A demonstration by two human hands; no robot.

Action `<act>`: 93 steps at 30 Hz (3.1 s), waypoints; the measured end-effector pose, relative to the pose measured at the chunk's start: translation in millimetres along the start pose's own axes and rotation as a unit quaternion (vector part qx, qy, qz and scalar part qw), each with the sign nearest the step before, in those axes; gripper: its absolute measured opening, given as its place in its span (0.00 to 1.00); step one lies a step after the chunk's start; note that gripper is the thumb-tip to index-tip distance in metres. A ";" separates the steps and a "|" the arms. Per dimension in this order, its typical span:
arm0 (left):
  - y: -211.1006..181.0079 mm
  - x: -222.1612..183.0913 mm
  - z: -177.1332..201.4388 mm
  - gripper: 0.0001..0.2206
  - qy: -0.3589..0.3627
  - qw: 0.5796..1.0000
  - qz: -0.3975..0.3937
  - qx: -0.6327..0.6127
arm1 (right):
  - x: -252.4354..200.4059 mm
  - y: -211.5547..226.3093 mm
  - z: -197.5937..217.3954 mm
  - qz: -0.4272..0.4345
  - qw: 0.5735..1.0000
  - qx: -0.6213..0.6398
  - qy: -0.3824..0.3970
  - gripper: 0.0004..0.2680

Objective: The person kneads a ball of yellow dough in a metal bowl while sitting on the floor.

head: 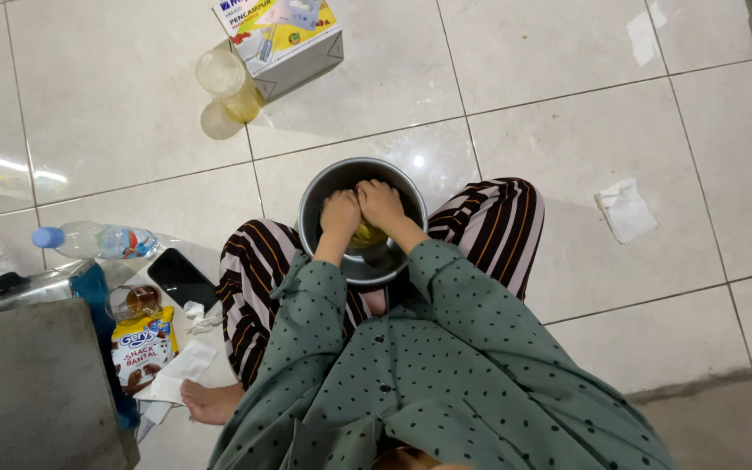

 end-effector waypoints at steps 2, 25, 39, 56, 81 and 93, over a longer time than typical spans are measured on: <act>-10.9 -5.5 36.8 0.21 0.017 0.999 -0.036 0.009 | -2.5 7.2 4.2 0.001 0.999 -0.022 -0.029 0.13; 16.2 -23.1 -6.6 0.18 -0.034 0.998 0.038 -0.024 | -20.6 34.6 15.1 0.100 0.989 -0.032 -0.101 0.08; -13.3 -59.4 84.7 0.22 0.203 0.976 0.043 -0.063 | -49.3 26.8 35.8 0.038 0.998 0.028 -0.033 0.08; -8.9 -70.3 95.5 0.20 0.124 0.931 0.224 -0.260 | -74.4 16.8 43.3 -0.182 0.971 0.141 0.060 0.20; -33.0 -67.6 132.8 0.20 -0.078 0.996 0.028 -0.039 | -74.0 40.3 74.7 0.018 0.985 0.051 -0.161 0.06; -8.4 -12.5 49.7 0.23 -0.012 0.999 0.023 0.023 | -21.7 36.9 40.8 -0.003 0.997 0.074 0.029 0.13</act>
Point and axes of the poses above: each hand's wrist, its own x-axis towards the middle knuckle, its own z-axis out of the back of the hand, y = z × x, the point moved 7 cm from there along x, towards the middle knuckle, and after that the axes turned 9 degrees about -y, right-handed, at the moved point
